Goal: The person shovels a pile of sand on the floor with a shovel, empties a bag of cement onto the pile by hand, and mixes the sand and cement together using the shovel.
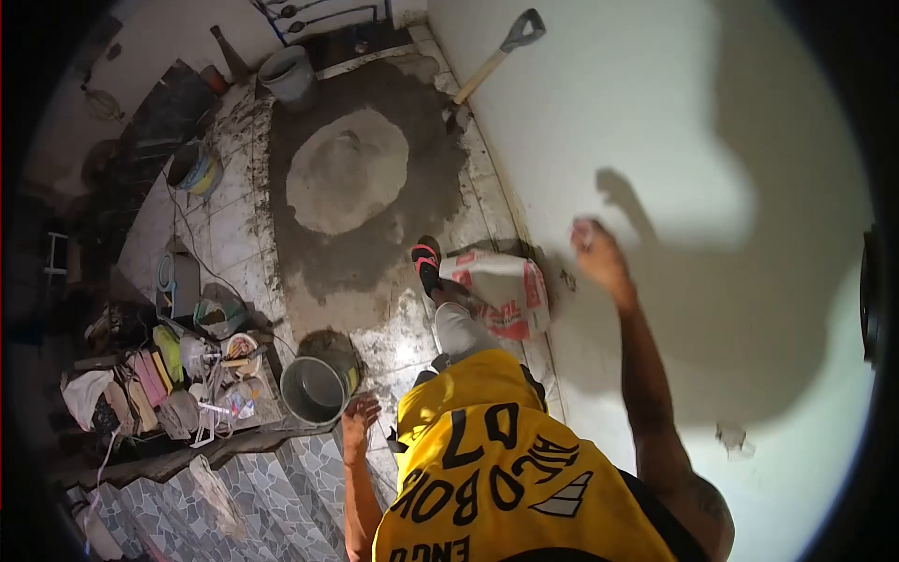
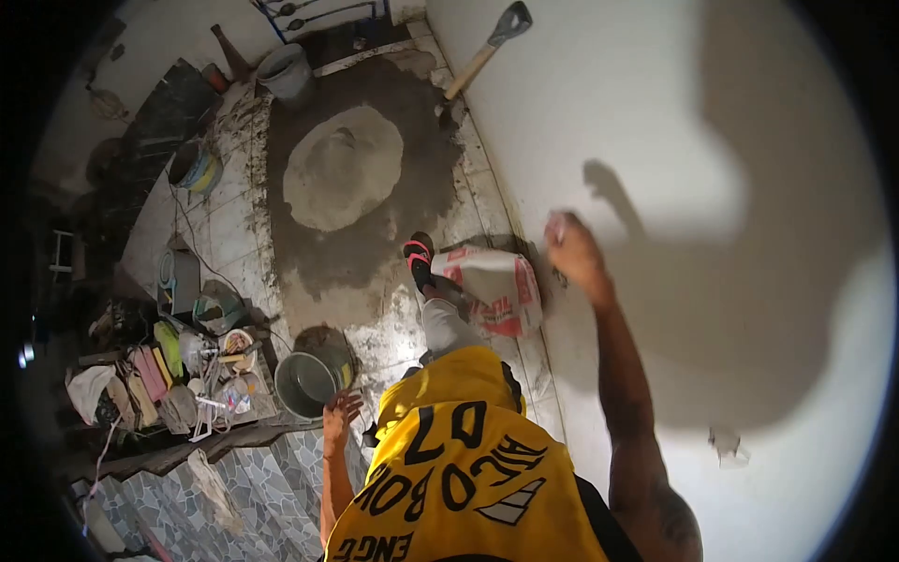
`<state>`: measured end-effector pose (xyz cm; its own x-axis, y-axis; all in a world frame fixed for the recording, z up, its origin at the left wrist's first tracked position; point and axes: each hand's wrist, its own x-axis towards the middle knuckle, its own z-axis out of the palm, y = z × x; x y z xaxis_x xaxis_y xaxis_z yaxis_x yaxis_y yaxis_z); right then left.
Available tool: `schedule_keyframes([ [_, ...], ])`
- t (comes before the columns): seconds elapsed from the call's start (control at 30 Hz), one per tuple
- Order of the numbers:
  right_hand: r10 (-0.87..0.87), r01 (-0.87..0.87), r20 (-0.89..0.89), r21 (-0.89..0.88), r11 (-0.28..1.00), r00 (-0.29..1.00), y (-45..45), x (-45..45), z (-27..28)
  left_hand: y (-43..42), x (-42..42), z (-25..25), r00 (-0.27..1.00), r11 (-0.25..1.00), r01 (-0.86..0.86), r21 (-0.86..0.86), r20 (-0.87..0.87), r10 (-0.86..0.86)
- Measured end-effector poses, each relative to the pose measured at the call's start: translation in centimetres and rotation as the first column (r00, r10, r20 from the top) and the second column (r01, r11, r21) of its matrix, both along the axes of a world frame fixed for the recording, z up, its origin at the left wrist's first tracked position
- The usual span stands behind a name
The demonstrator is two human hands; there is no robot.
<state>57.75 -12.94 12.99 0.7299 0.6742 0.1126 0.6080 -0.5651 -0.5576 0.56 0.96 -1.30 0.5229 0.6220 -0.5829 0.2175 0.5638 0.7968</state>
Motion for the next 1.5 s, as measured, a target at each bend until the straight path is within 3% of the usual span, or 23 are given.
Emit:
schedule_keyframes([
  [0.03, -0.065, 0.062, -0.077, -0.037, 0.997, 0.995, 5.2, 4.1, 2.3, 2.3, 0.4, -0.8, 0.999, 0.999, -0.037, -0.007, -0.020, 0.037],
  [0.1, -0.042, 0.036, 0.171, 0.036, 0.999, 0.984, 13.6, 13.6, 3.7, 6.2, 0.6, -2.2, 0.989, 0.992, -0.126, -0.033, -0.081, 0.123],
  [0.2, -0.061, 0.060, 0.243, 0.010, 0.998, 0.968, 24.9, 26.2, 5.1, 9.0, -0.4, -4.9, 0.916, 0.950, -0.308, -0.062, -0.290, 0.278],
  [0.27, 0.194, 0.014, 0.800, -0.245, 0.969, 0.567, 29.3, 41.1, -1.1, 10.7, 0.8, -2.5, 0.832, 0.906, -0.395, -0.152, -0.476, 0.283],
  [0.37, -0.036, 0.214, 0.762, -0.135, 0.967, 0.646, 36.5, 45.4, 0.3, 13.2, 3.3, -1.0, 0.746, 0.842, -0.498, -0.209, -0.598, 0.293],
  [0.4, 0.309, 0.179, 0.708, -0.524, 0.832, 0.635, 37.5, 51.8, -1.9, 12.7, 3.9, -0.1, 0.737, 0.841, -0.522, -0.145, -0.573, 0.359],
  [0.47, -0.090, 0.312, 0.440, -0.464, 0.829, 0.893, 41.8, 50.2, -0.3, 12.0, 5.7, 2.0, 0.656, 0.732, -0.666, -0.145, -0.581, 0.482],
  [0.6, 0.007, 0.313, 0.467, -0.603, 0.734, 0.884, 46.1, 53.7, -2.4, 6.7, 8.4, 3.7, 0.644, 0.677, -0.714, -0.179, -0.545, 0.537],
  [0.67, -0.015, 0.387, 0.526, -0.605, 0.696, 0.850, 47.5, 51.1, -1.0, 5.0, 10.2, 3.6, 0.563, 0.548, -0.795, -0.259, -0.650, 0.510],
  [0.7, 0.067, 0.257, 0.482, -0.575, 0.777, 0.874, 46.2, 55.1, -3.8, 4.4, 11.3, 3.8, 0.558, 0.526, -0.801, -0.284, -0.671, 0.487],
  [0.73, -0.083, 0.254, 0.568, -0.229, 0.940, 0.819, 45.8, 54.1, -4.7, 4.5, 13.0, 4.1, 0.557, 0.503, -0.806, -0.312, -0.687, 0.466],
  [0.77, -0.267, 0.283, 0.092, -0.326, 0.902, 0.959, 46.5, 55.1, -4.2, 5.6, 14.9, 5.0, 0.560, 0.494, -0.801, -0.338, -0.714, 0.420],
  [0.8, -0.254, 0.201, -0.278, -0.203, 0.958, 0.926, 46.9, 53.1, -2.9, 6.8, 16.3, 6.0, 0.557, 0.483, -0.800, -0.356, -0.740, 0.376],
  [0.83, -0.170, 0.130, -0.299, -0.150, 0.980, 0.939, 48.0, 48.8, -0.7, 7.0, 16.7, 5.4, 0.587, 0.492, -0.785, -0.376, -0.704, 0.399],
  [0.97, 0.122, 0.296, -0.927, 0.235, 0.926, 0.354, 52.5, 33.0, 3.5, 12.0, 17.2, 1.8, 0.645, 0.553, -0.744, -0.375, -0.620, 0.447],
  [1.07, 0.320, 0.406, -0.915, 0.397, 0.823, 0.247, 56.5, 25.8, 4.3, 19.5, 16.3, -2.7, 0.671, 0.654, -0.687, -0.317, -0.622, 0.404],
  [1.13, 0.446, 0.238, -0.859, 0.501, 0.832, 0.252, 59.0, 29.3, 0.8, 26.9, 17.0, -3.0, 0.674, 0.733, -0.643, -0.221, -0.618, 0.405],
  [1.2, 0.401, 0.131, -0.851, 0.465, 0.876, 0.340, 63.3, 29.4, 1.4, 33.3, 15.7, -8.5, 0.738, 0.974, -0.154, 0.164, -0.636, 0.224],
  [1.27, 0.142, 0.150, -0.841, 0.255, 0.955, 0.521, 64.7, 22.9, 9.4, 40.7, 17.1, -11.4, 0.723, 0.861, 0.179, 0.476, -0.657, 0.213],
  [1.33, 0.204, 0.057, -0.800, 0.284, 0.957, 0.564, 65.0, 20.7, 15.4, 48.0, 20.6, -13.5, 0.723, 0.542, 0.424, 0.726, -0.631, 0.281],
  [1.37, 0.227, 0.020, -0.774, 0.295, 0.955, 0.591, 65.3, 20.7, 17.6, 51.5, 22.9, -14.1, 0.757, 0.462, 0.422, 0.780, -0.584, 0.294],
  [1.43, 0.447, -0.199, -0.796, 0.401, 0.895, 0.408, 65.5, 23.6, 21.0, 56.9, 29.6, -12.8, 0.899, 0.744, 0.134, 0.655, -0.397, 0.187],
  [1.5, 0.550, -0.178, -0.747, 0.524, 0.833, 0.373, 63.1, 24.1, 25.0, 59.8, 37.3, -7.1, 0.975, 0.968, -0.083, 0.236, -0.184, 0.128],
])
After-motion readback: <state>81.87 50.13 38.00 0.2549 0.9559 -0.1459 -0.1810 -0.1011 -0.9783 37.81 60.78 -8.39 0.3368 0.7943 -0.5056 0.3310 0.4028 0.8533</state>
